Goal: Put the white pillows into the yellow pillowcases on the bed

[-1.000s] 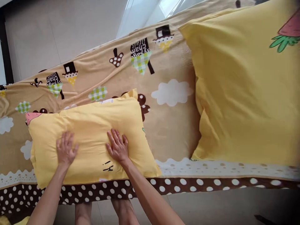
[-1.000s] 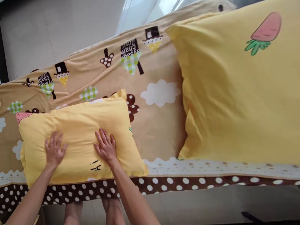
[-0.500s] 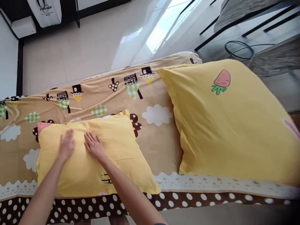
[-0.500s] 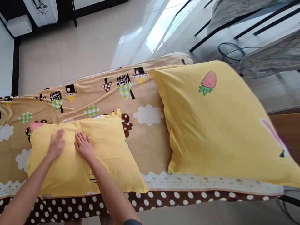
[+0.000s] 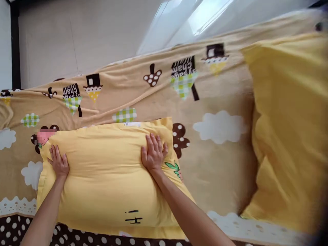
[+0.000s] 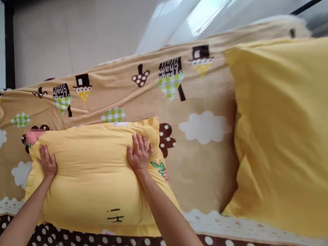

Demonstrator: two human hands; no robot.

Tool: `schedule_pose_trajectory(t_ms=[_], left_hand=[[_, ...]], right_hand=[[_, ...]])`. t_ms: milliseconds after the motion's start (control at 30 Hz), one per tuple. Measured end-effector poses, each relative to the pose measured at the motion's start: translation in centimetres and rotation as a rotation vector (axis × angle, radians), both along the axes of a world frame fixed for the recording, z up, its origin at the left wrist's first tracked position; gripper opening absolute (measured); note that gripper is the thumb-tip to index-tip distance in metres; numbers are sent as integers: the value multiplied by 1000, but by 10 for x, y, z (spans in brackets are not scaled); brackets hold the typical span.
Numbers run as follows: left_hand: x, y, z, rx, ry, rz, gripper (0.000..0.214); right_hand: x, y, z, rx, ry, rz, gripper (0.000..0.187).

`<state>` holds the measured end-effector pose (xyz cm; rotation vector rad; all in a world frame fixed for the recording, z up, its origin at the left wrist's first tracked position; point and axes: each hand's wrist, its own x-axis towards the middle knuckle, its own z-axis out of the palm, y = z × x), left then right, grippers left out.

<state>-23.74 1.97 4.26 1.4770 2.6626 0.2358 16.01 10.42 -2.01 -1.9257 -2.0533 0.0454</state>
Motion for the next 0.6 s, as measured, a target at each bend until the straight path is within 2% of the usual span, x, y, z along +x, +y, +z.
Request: schedule_pose_trajectory(t_ms=[100,200,267,300,333,400,433,467,500,567,600], left_hand=[[-5,3,-1,114,44,0,62],[-9,-4,12,24,-15,11,58],[6,-17,25,-31,-34,4,55],[20,-26,31,-47,-34,-45,54],[37,-38,36,-63,-35,-133,53],[70,-64,38,-99,-43,-388,52],[82,-79,35,-116,-43,-493,53],[87,-94,29,-119,-32,-541,53],[85,-110,22,-115,-13,-533,54],[58,-143,9,-90,35,-374,55],[36,-160,5,-86,39,-265,58]], right_hand=[[0,9,1,-26,30,12,53],[-8,-3,19,-125,45,-22,49],[-29,-32,42,-172,34,-55,48],[-45,-53,54,-194,27,-63,49],[-62,-76,66,-195,22,12,50],[-94,-123,78,-244,10,259,56],[-103,-143,79,-235,15,352,59],[-105,-159,75,-222,26,447,61],[-99,-173,68,-206,37,501,64],[-65,-193,48,-168,44,477,68],[-41,-202,37,-158,34,389,69]])
